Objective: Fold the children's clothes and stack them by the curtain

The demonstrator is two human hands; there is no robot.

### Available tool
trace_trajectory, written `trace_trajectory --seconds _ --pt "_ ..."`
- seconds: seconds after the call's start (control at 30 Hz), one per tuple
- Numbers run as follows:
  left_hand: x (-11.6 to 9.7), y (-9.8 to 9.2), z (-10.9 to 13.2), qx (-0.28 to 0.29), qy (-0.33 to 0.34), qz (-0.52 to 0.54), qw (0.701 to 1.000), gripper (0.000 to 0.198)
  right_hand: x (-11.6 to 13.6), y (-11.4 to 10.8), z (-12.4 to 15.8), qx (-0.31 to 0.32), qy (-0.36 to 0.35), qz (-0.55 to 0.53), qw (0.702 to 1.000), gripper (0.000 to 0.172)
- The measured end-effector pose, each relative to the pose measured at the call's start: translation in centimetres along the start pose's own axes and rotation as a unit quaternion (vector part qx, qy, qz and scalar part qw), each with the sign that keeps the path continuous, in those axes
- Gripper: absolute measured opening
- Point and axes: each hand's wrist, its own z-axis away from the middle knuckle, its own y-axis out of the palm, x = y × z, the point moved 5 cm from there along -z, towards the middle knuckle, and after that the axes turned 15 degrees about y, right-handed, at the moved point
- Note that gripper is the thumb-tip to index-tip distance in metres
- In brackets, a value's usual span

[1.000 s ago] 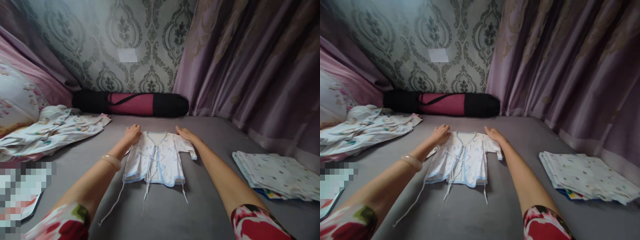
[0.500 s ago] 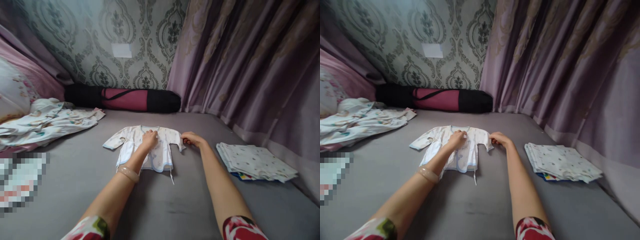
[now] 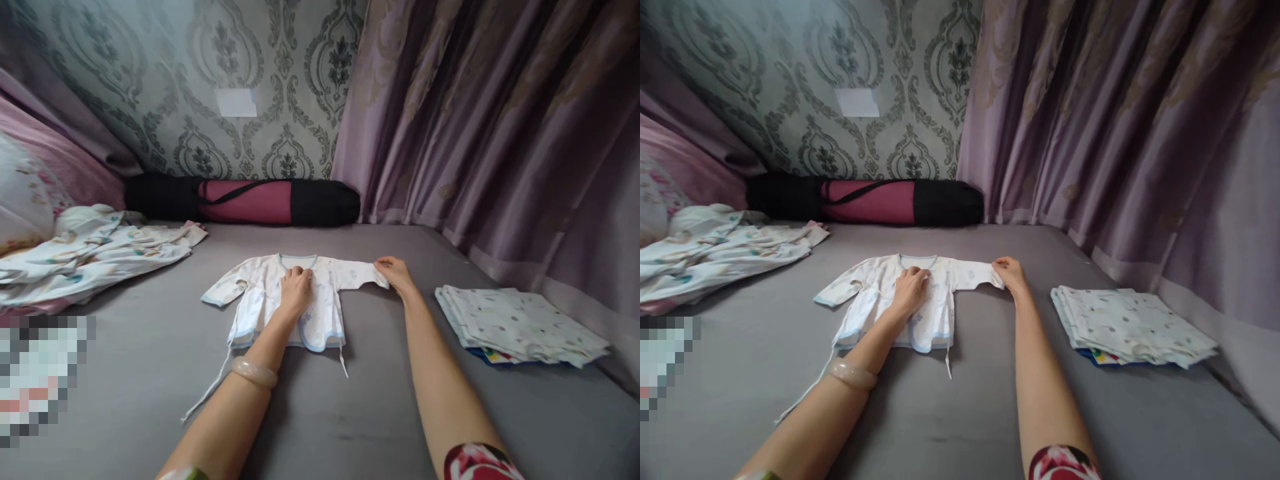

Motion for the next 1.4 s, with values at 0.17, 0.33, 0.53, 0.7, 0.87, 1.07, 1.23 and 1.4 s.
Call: trace_trajectory --seconds 0.17,0.33,0.53,0.7,0.87,1.07,1.23,1.4 --pt "0.4 -0.1 -0.1 -0.004 -0.015 -0.004 1.0 0.034 -1.0 -0.4 -0.2 0.052 0.008 0.016 0.998 0.045" --pt "0.5 -0.1 0.0 -0.002 -0.031 -0.002 1.0 0.037 -0.7 -1.0 -0.9 0.011 -0.08 0.087 0.993 0.057" --pt "0.8 -0.1 0.0 0.003 -0.046 0.01 0.999 0.041 -1.5 -1.1 -1.6 -0.07 -0.098 0.149 0.981 0.044" --pt "0.7 -0.2 -0.1 0.005 -0.043 0.013 0.999 0.043 -1.2 -0.4 -0.5 -0.125 -0.154 0.322 0.926 0.042" --pt "0.8 0.0 -0.1 0.009 -0.034 0.005 0.999 0.043 0.0 0.5 1.1 -0.165 -0.155 0.426 0.876 0.047" --pt "0.7 -0.2 -0.2 0.025 -0.032 0.002 0.999 0.043 2.8 7.1 4.8 -0.027 -0.249 0.425 0.87 0.05" --pt "0.6 -0.4 -0.1 0.029 -0.026 -0.001 0.999 0.045 2.2 10.2 6.1 0.063 -0.227 0.458 0.857 0.061" --pt "0.6 -0.7 -0.3 0.041 -0.004 0.015 0.999 0.044 1.5 10.1 5.7 0.054 -0.214 0.48 0.849 0.061"
